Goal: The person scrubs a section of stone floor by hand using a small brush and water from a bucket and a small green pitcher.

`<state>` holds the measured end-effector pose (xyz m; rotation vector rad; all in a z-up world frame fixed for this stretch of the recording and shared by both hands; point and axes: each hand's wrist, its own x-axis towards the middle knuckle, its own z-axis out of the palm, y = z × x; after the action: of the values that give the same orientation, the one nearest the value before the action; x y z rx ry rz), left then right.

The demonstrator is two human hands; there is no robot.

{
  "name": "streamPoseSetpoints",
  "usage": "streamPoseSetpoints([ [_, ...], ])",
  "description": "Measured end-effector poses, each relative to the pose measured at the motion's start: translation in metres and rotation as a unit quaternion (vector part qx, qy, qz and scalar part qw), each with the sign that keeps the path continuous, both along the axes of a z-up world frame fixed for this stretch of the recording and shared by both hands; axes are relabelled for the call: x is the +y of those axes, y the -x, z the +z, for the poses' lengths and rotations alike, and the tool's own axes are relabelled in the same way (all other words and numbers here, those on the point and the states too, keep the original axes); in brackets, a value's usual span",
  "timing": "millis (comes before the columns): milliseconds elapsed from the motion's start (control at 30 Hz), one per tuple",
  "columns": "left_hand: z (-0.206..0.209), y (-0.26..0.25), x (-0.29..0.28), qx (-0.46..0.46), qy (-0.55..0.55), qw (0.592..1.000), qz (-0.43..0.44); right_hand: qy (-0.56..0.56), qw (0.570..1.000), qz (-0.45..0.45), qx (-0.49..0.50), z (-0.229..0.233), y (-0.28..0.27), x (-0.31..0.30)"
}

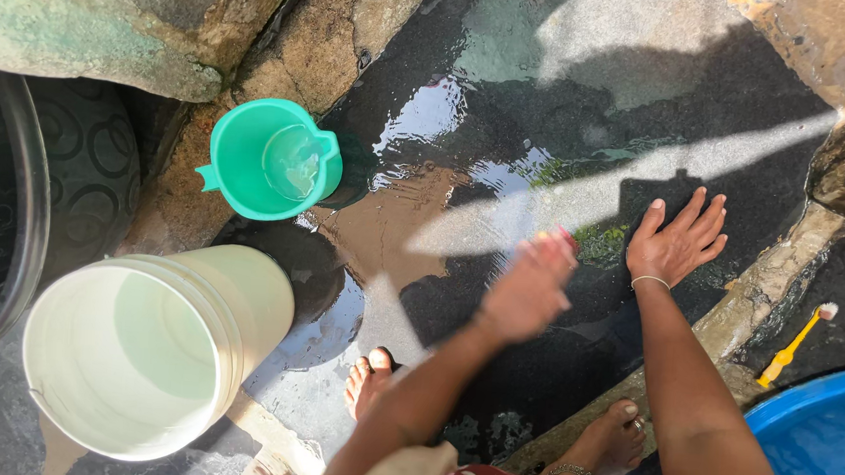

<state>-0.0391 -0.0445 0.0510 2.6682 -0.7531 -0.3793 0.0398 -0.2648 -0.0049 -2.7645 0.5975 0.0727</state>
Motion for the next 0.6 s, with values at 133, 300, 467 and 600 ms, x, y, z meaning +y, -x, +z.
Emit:
streamPoseSetpoints([
  [133, 0.015, 0.050, -0.029, 0.050, 0.094, 0.980, -0.167, -0.004, 1.000, -0.004, 0.002, 0.000, 0.001, 0.000],
  [300, -0.004, -0.025, 0.058, 0.010, -0.057, 0.997, 0.053, 0.000, 1.000, -0.002, 0.005, 0.000, 0.000, -0.002],
  [467, -0.029, -0.131, 0.170, -0.105, 0.053, 0.938, 0.327, 0.004, 1.000, -0.004, 0.012, -0.001, -0.001, -0.002],
  [600, -0.041, -0.148, 0.122, -0.129, -0.021, 0.932, 0.337, 0.000, 1.000, -0.003, 0.003, -0.002, -0.001, -0.002],
])
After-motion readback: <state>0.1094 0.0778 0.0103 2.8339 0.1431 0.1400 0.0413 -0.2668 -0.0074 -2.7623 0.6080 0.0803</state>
